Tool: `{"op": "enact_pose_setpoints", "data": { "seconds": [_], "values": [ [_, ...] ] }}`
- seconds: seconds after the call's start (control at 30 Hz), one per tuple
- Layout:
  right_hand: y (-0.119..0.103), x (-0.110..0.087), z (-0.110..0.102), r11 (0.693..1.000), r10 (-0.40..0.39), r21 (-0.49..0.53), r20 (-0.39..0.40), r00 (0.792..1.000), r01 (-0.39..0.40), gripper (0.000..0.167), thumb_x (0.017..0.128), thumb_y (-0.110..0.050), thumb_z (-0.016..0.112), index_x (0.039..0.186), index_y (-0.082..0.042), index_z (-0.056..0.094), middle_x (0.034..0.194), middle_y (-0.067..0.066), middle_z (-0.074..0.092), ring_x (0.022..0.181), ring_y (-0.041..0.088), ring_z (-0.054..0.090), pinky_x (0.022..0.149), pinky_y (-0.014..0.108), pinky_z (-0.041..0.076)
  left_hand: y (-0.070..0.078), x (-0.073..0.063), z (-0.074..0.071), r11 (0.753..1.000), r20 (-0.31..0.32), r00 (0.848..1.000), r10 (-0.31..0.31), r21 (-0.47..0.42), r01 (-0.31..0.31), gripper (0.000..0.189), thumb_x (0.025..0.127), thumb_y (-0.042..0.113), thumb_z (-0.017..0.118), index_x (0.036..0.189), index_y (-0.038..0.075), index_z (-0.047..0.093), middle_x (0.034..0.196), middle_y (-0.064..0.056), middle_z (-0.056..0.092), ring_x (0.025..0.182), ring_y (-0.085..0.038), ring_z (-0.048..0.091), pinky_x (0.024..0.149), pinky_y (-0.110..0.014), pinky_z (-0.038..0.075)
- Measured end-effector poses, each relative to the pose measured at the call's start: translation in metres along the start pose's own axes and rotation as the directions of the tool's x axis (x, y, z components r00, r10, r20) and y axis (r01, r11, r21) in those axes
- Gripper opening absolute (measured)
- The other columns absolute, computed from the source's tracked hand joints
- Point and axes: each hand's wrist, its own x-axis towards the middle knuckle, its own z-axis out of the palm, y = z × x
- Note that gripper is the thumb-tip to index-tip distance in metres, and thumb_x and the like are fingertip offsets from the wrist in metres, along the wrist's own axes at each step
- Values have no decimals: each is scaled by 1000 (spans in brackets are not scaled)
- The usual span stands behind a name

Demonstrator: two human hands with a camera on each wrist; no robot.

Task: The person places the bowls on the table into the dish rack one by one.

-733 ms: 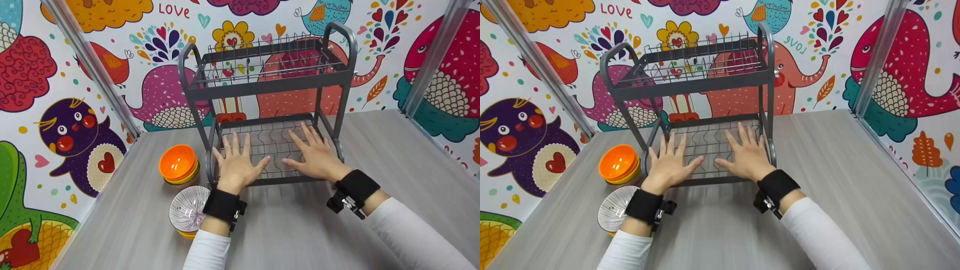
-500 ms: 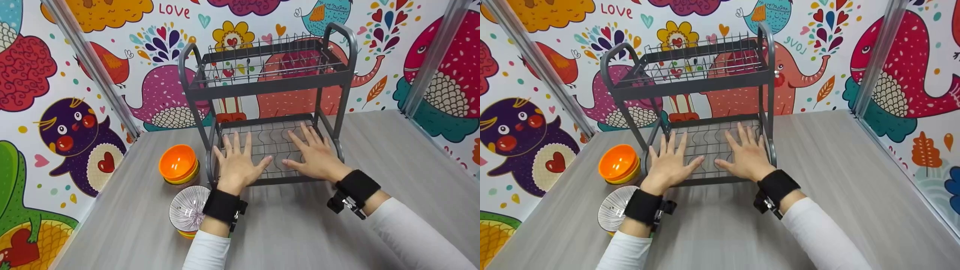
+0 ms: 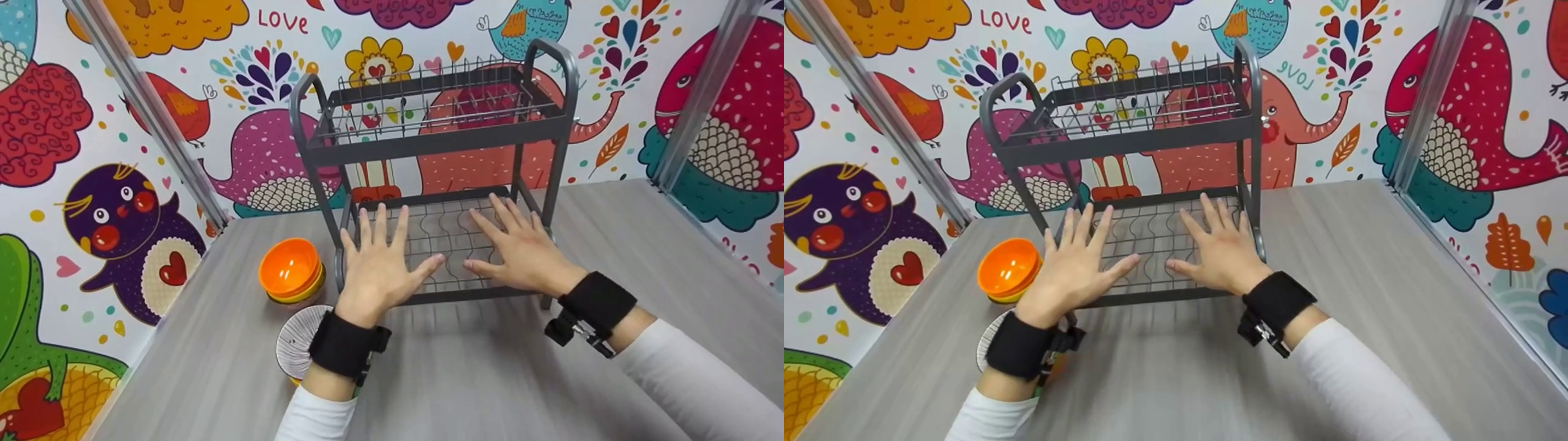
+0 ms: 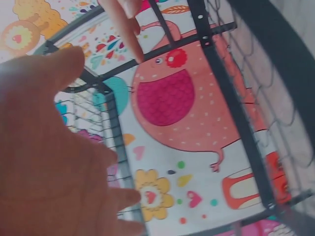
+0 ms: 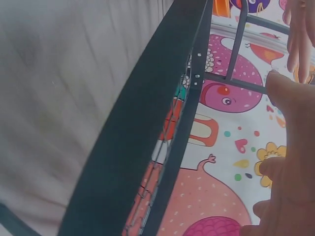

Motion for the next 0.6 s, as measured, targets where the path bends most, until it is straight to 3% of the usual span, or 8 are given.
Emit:
{"op": "enact_pose_setpoints", "data": {
  "seconds": [0.17, 0.27, 0.4, 0.6],
  "values": [
    [0, -8, -11, 999, -40, -33, 11, 999, 40, 88, 88, -65, 57, 158, -22, 25, 167, 17, 10, 152, 44, 10, 116, 73, 12, -10, -16, -16, 997, 32, 997, 73, 32, -74, 93, 87, 77, 42, 160, 29, 10, 168, -11, 8, 155, -40, 3, 122, -65, 6],
    [1, -16, -15, 995, -86, -57, 17, 996, 87, 87, 87, -63, 61, 156, -20, 29, 165, 17, 17, 151, 44, 19, 116, 71, 17, -20, -26, -20, 986, 51, 987, 151, 62, -154, 92, 88, 73, 49, 159, 27, 15, 166, -13, 19, 153, -39, 15, 122, -61, 16],
    [4, -27, -14, 989, -133, -62, 33, 991, 135, 84, 85, -57, 68, 153, -17, 38, 161, 19, 29, 146, 42, 33, 115, 68, 24, -38, -39, -17, 971, 64, 971, 229, 58, -233, 93, 86, 67, 59, 158, 19, 23, 159, -15, 35, 146, -36, 36, 118, -54, 33],
    [11, -37, -1, 980, -193, -47, 7, 981, 193, 73, 84, -43, 75, 144, -11, 50, 145, 19, 52, 131, 37, 53, 106, 56, 45, -64, -64, -8, 963, 50, 966, 255, 79, -259, 83, 86, 59, 66, 146, 6, 44, 138, -19, 57, 124, -33, 59, 104, -47, 50]
  ]
}}
